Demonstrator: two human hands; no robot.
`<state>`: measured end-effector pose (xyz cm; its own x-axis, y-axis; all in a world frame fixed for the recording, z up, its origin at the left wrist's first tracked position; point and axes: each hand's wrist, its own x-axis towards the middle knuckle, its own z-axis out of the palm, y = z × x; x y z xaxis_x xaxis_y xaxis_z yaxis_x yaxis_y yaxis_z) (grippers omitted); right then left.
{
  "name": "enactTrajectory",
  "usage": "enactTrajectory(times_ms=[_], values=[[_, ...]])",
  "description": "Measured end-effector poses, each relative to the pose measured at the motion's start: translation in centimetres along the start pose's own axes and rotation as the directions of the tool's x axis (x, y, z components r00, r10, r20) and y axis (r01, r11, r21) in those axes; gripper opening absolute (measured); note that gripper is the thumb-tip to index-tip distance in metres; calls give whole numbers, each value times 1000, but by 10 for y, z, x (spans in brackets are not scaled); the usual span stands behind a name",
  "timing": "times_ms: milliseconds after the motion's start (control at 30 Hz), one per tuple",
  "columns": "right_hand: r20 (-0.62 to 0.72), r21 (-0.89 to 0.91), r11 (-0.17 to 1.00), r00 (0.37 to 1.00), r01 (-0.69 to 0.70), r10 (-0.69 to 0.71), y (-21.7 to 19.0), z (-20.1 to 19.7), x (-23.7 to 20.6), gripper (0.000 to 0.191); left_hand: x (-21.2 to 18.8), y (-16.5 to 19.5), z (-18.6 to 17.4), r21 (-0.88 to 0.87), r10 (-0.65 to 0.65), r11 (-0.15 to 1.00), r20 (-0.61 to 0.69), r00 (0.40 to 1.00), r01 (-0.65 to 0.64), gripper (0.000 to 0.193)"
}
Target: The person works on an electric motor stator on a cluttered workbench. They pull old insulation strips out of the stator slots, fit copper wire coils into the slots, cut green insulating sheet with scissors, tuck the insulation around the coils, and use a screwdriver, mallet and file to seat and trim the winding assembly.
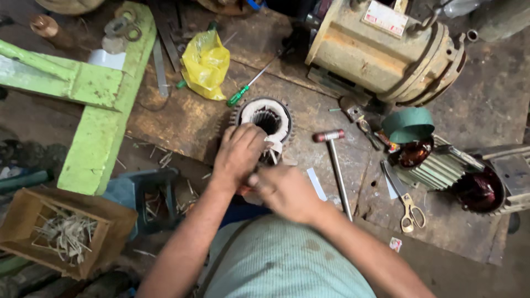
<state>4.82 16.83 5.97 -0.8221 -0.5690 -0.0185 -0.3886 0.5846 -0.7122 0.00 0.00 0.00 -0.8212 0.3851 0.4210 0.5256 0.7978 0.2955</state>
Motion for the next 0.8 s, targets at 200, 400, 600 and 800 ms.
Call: enactTrajectory(times_ms=[200,400,600,800], values=[[7,29,1000,1000,-11,11,-39,-5,8,18,1,7,-7,35,11,999,13,1000,-12,26],[46,16,985,984,174,-175,-43,-20,-11,28,-3,2,2,-57,-5,998,-64,998,1,30],[107,274,947,973,168,-204,-25,-50,-28,24,-24,23,-12,-171,-206,967,-80,975,190,27],[266,467,876,925,121,-270,-2,-60,-23,34,-41,48,-11,-643,-433,-620,758,487,450,20]])
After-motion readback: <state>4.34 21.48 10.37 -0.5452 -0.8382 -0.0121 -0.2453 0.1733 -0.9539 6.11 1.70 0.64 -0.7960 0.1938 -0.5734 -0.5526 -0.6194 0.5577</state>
